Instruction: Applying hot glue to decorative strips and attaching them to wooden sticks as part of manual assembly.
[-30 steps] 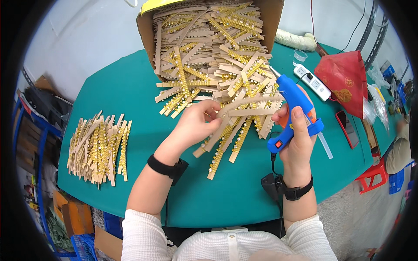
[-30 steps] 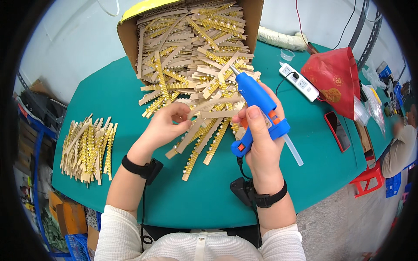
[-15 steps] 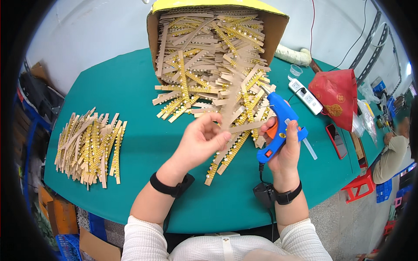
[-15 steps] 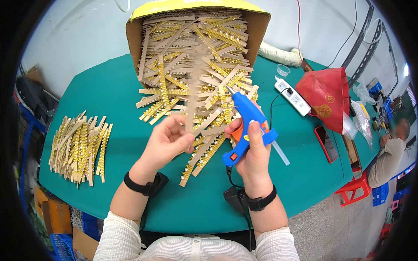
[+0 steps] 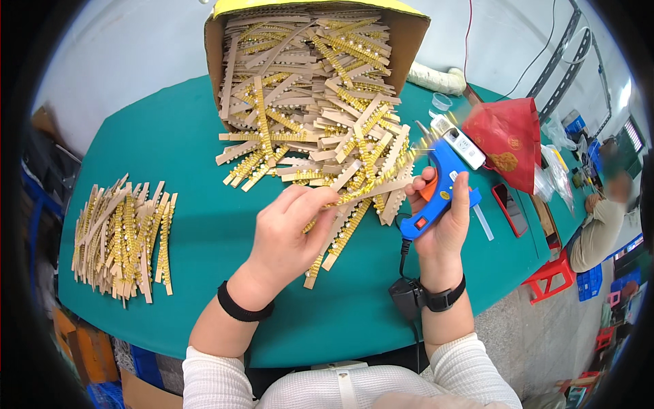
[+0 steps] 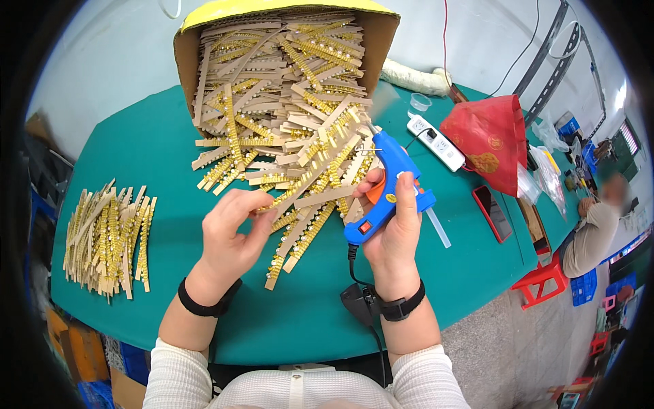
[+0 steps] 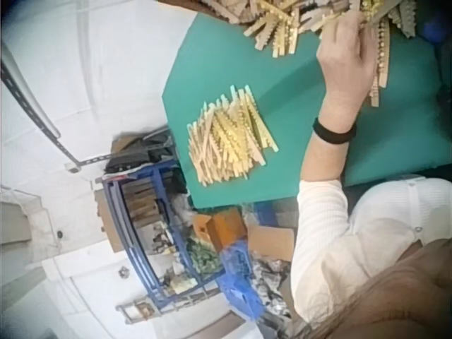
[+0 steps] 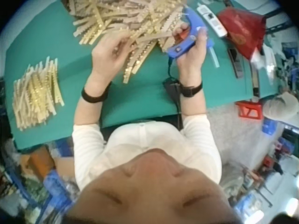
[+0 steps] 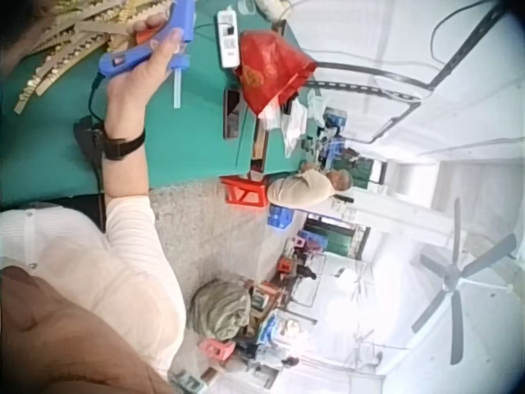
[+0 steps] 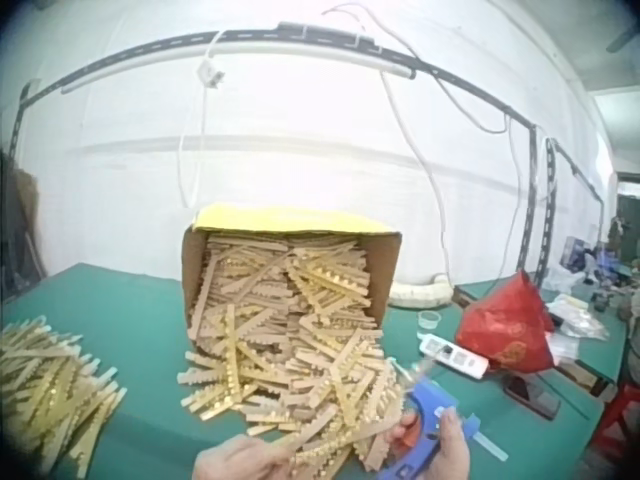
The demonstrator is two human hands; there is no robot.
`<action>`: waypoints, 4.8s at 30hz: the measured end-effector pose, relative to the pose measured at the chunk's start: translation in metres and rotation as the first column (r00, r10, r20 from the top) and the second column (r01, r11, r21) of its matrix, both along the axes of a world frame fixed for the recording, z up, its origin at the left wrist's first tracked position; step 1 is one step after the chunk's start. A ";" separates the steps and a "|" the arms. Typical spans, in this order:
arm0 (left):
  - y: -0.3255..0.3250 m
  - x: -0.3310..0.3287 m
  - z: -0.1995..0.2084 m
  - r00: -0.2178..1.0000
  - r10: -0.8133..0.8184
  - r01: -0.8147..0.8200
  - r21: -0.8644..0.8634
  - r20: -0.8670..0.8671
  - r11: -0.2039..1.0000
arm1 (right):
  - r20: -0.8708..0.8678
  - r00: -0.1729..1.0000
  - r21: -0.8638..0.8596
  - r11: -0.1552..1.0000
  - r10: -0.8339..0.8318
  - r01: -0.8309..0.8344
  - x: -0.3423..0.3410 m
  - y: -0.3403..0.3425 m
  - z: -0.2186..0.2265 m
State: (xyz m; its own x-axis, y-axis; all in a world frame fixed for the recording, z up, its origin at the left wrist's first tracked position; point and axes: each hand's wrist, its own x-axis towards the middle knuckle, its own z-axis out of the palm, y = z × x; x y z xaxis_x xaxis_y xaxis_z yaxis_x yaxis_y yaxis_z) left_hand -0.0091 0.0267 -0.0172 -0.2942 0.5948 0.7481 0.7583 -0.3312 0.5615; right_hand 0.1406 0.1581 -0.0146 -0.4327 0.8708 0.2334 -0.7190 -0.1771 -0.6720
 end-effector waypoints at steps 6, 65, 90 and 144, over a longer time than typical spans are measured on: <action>0.002 -0.014 -0.009 0.867 0.295 -0.261 0.139 -0.402 0.955 | -0.020 0.998 0.059 0.997 0.053 -0.052 -0.001 -0.013 0.005; 0.008 0.042 0.007 0.922 -0.204 0.168 0.134 0.329 0.977 | 0.294 0.948 0.363 0.932 -0.118 0.003 0.006 -0.043 0.024; 0.003 0.025 0.017 0.956 -0.291 0.289 0.060 0.027 0.955 | 0.257 0.956 0.086 0.982 0.142 -0.168 0.004 -0.040 0.028; -0.019 -0.004 0.034 0.970 -0.192 0.134 0.331 0.150 0.934 | 0.205 0.976 0.523 0.835 0.074 -0.174 0.013 -0.049 0.009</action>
State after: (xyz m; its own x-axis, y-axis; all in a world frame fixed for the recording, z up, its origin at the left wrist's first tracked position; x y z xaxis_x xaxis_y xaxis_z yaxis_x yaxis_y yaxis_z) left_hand -0.0131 0.0073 0.0164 -0.3584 0.3868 0.8496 0.5763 -0.6243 0.5274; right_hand 0.1533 0.1090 -0.0051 -0.6044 0.5673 0.5594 -0.5819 0.1653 -0.7963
